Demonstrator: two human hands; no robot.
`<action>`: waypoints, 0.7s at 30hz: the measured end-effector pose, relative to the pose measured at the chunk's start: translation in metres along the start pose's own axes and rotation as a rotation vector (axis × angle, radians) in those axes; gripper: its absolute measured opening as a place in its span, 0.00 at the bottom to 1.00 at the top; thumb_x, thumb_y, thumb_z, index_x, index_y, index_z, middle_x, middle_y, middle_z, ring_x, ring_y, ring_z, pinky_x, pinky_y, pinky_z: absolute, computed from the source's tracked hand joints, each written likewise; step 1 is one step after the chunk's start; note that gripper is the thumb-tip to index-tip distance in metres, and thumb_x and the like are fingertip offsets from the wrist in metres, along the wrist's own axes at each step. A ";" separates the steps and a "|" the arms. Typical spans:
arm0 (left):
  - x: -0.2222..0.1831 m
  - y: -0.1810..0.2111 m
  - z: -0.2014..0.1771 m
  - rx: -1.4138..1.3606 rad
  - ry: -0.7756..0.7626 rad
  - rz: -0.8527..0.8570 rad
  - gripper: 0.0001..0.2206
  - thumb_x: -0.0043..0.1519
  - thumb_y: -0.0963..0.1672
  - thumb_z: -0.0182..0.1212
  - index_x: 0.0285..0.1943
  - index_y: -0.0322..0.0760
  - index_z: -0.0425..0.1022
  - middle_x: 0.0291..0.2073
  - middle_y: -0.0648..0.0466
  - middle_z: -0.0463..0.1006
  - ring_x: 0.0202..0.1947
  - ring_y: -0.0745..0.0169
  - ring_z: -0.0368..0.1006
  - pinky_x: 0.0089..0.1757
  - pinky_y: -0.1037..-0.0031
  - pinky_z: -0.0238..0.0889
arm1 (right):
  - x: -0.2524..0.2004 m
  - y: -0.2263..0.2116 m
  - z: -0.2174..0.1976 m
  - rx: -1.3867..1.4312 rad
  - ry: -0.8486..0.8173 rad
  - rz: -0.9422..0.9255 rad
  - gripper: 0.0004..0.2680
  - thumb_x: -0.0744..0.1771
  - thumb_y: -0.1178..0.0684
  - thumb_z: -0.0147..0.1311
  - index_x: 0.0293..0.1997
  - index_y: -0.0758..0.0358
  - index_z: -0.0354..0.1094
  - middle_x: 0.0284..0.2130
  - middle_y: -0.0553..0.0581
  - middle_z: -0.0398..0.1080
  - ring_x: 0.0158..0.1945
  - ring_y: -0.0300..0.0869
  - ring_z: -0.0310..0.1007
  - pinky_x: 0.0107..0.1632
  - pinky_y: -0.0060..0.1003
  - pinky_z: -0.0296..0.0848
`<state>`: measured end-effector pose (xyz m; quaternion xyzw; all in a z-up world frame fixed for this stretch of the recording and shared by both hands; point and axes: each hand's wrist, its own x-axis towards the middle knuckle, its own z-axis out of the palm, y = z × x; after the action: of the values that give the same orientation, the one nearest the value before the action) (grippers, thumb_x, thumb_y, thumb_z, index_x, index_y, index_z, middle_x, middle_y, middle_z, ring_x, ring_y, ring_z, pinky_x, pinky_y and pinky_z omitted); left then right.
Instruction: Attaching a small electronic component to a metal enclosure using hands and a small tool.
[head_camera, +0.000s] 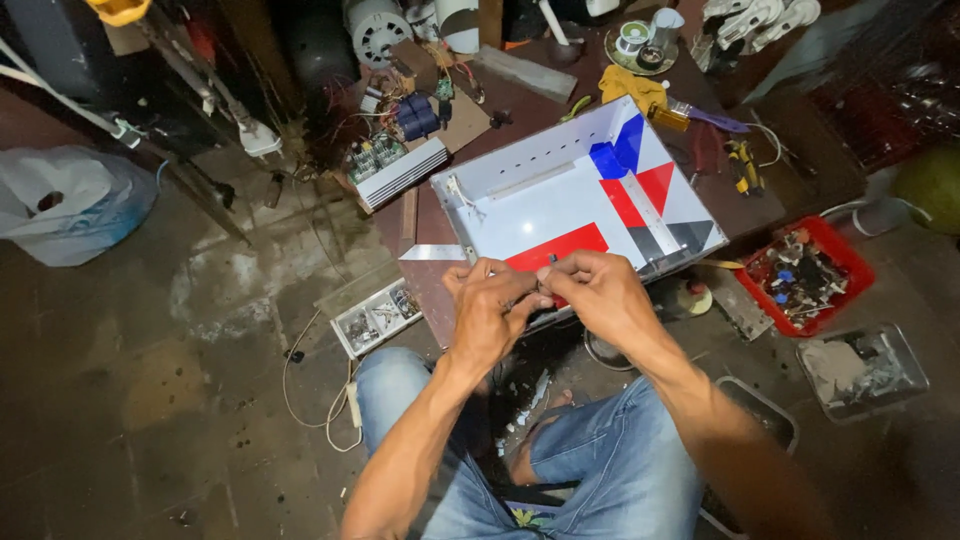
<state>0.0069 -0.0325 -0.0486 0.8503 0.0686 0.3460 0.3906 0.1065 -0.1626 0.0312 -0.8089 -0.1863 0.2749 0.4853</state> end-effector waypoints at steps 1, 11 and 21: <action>-0.001 -0.002 0.002 0.000 0.001 -0.002 0.06 0.53 0.47 0.73 0.37 0.53 0.82 0.30 0.64 0.83 0.38 0.61 0.75 0.48 0.61 0.45 | -0.001 -0.003 0.001 -0.001 -0.002 0.001 0.04 0.64 0.52 0.59 0.32 0.57 0.79 0.20 0.53 0.76 0.25 0.34 0.69 0.32 0.30 0.71; 0.003 0.011 -0.006 -0.141 0.026 -0.017 0.01 0.59 0.45 0.69 0.35 0.51 0.83 0.29 0.61 0.81 0.36 0.58 0.71 0.50 0.64 0.50 | -0.012 -0.013 -0.011 -0.353 0.028 -0.101 0.05 0.61 0.47 0.63 0.31 0.53 0.81 0.17 0.55 0.73 0.24 0.44 0.71 0.32 0.38 0.70; 0.012 0.039 -0.025 -0.164 0.006 -0.008 0.02 0.59 0.41 0.66 0.35 0.41 0.82 0.26 0.52 0.75 0.36 0.49 0.69 0.48 0.63 0.59 | 0.025 0.030 -0.027 -0.949 -0.063 -1.123 0.05 0.66 0.56 0.49 0.38 0.56 0.73 0.32 0.54 0.68 0.36 0.49 0.68 0.39 0.41 0.69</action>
<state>-0.0057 -0.0394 -0.0030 0.8142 0.0446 0.3513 0.4601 0.1445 -0.1805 0.0085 -0.7063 -0.6853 -0.1020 0.1452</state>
